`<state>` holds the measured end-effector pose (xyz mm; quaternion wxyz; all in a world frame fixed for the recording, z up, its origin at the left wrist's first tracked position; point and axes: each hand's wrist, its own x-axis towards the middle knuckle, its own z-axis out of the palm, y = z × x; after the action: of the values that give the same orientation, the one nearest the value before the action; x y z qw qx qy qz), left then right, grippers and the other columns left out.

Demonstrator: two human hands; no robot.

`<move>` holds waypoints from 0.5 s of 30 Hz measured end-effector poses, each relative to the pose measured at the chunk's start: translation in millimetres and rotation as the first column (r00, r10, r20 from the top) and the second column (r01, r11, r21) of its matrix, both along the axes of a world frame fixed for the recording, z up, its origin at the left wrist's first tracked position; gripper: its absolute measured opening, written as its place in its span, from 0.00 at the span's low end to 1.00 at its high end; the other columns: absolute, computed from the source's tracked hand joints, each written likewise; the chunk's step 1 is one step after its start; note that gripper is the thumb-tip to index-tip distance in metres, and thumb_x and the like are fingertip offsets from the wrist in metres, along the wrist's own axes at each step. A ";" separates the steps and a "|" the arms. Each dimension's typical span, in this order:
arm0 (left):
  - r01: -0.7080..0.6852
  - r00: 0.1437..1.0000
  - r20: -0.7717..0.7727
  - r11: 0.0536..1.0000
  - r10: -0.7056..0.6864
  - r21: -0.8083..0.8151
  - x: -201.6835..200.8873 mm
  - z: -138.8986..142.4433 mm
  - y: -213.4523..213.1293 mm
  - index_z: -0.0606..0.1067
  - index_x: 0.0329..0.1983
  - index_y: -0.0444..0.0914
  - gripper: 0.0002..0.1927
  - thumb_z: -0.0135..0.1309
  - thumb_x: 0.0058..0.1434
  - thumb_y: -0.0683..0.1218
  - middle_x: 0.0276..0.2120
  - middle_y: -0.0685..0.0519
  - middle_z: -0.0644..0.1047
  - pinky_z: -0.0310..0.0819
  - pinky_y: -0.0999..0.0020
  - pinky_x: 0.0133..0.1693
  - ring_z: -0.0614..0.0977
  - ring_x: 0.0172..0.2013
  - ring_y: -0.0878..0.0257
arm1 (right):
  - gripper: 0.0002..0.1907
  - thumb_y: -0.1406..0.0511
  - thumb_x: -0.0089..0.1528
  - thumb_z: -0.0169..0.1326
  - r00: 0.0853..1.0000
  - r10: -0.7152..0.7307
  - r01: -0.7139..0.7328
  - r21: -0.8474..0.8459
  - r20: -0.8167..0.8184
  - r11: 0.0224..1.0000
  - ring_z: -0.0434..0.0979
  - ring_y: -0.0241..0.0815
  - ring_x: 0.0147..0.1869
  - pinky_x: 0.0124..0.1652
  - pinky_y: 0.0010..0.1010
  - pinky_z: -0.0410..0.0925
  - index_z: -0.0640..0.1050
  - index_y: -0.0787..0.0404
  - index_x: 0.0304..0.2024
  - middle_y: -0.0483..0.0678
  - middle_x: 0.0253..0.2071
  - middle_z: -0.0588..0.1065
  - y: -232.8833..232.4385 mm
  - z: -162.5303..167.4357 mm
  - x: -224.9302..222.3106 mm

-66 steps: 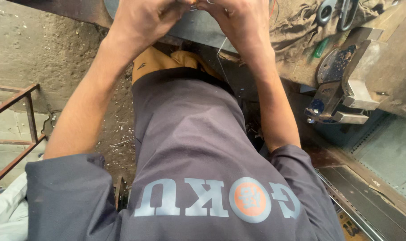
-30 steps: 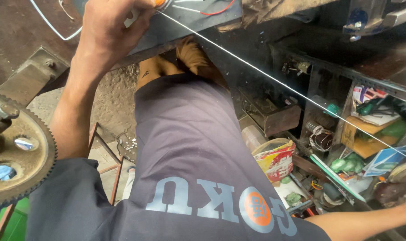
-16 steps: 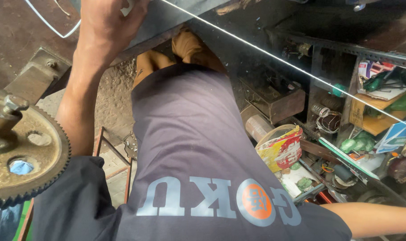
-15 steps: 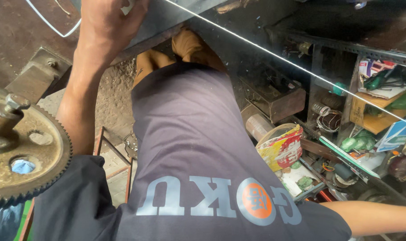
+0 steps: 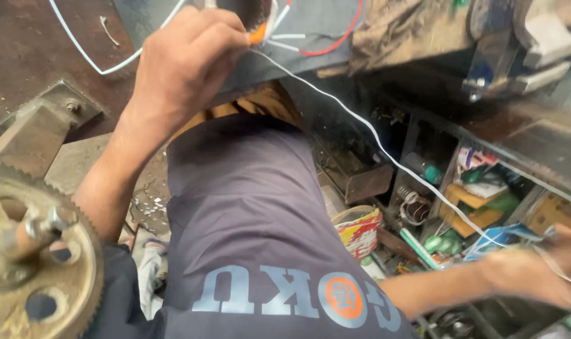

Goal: The person ties white string around a cylindrical copper-wound stator component, securing the windings. They repeatedly wrap, pull, and knot the string to hold the copper coils in place.

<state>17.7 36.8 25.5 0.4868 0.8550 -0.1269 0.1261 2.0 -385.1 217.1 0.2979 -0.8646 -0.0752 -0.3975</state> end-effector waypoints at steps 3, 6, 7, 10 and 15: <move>-0.092 0.996 0.001 0.992 0.092 0.088 2.1 4.9 -2.3 0.76 0.48 0.41 0.13 0.62 0.61 0.37 0.52 0.54 0.76 0.74 0.61 0.40 0.77 0.40 0.55 | 0.03 0.73 0.65 0.55 0.815 0.453 -0.417 0.176 -0.362 0.892 0.82 0.51 0.39 0.38 0.34 0.75 0.76 0.70 0.40 0.58 0.37 0.79 98.3 -69.7 59.9; -0.123 0.989 -0.057 0.979 0.134 0.163 -1.8 4.1 -3.8 0.79 0.52 0.42 0.17 0.65 0.59 0.40 0.51 0.56 0.74 0.71 0.62 0.37 0.75 0.37 0.59 | 0.04 0.73 0.62 0.57 0.512 0.661 -0.682 0.208 -0.548 0.701 0.82 0.52 0.39 0.39 0.35 0.75 0.76 0.70 0.38 0.59 0.36 0.79 170.8 -103.6 116.5; -0.136 0.989 -0.036 0.984 0.141 0.117 -2.1 1.3 -3.8 0.79 0.52 0.41 0.18 0.65 0.58 0.40 0.51 0.56 0.74 0.70 0.63 0.36 0.74 0.35 0.60 | 0.05 0.73 0.60 0.59 0.422 0.690 -0.759 0.188 -0.588 0.623 0.82 0.52 0.39 0.39 0.36 0.75 0.77 0.70 0.37 0.58 0.36 0.79 189.2 -110.3 132.7; -0.189 0.982 0.001 0.980 0.189 0.059 -1.2 -6.0 -7.2 0.79 0.47 0.41 0.15 0.64 0.57 0.39 0.45 0.60 0.73 0.67 0.67 0.30 0.72 0.29 0.64 | 0.09 0.70 0.54 0.61 0.185 0.635 -0.902 0.126 -0.750 0.412 0.84 0.51 0.39 0.39 0.38 0.74 0.81 0.68 0.36 0.56 0.36 0.80 224.0 -116.8 168.2; -0.216 0.975 -0.058 0.976 0.216 0.007 2.3 -10.6 -9.2 0.80 0.45 0.43 0.12 0.64 0.59 0.39 0.43 0.67 0.73 0.67 0.69 0.28 0.69 0.26 0.68 | 0.07 0.71 0.57 0.65 -0.093 0.583 -0.994 0.047 -0.807 -0.094 0.83 0.48 0.40 0.35 0.34 0.71 0.83 0.68 0.38 0.55 0.40 0.81 246.8 -121.1 210.1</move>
<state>20.0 27.6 14.9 0.4733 0.8673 -0.0187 0.1530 212.1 -138.3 96.0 0.1876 -0.6848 -0.6526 0.2645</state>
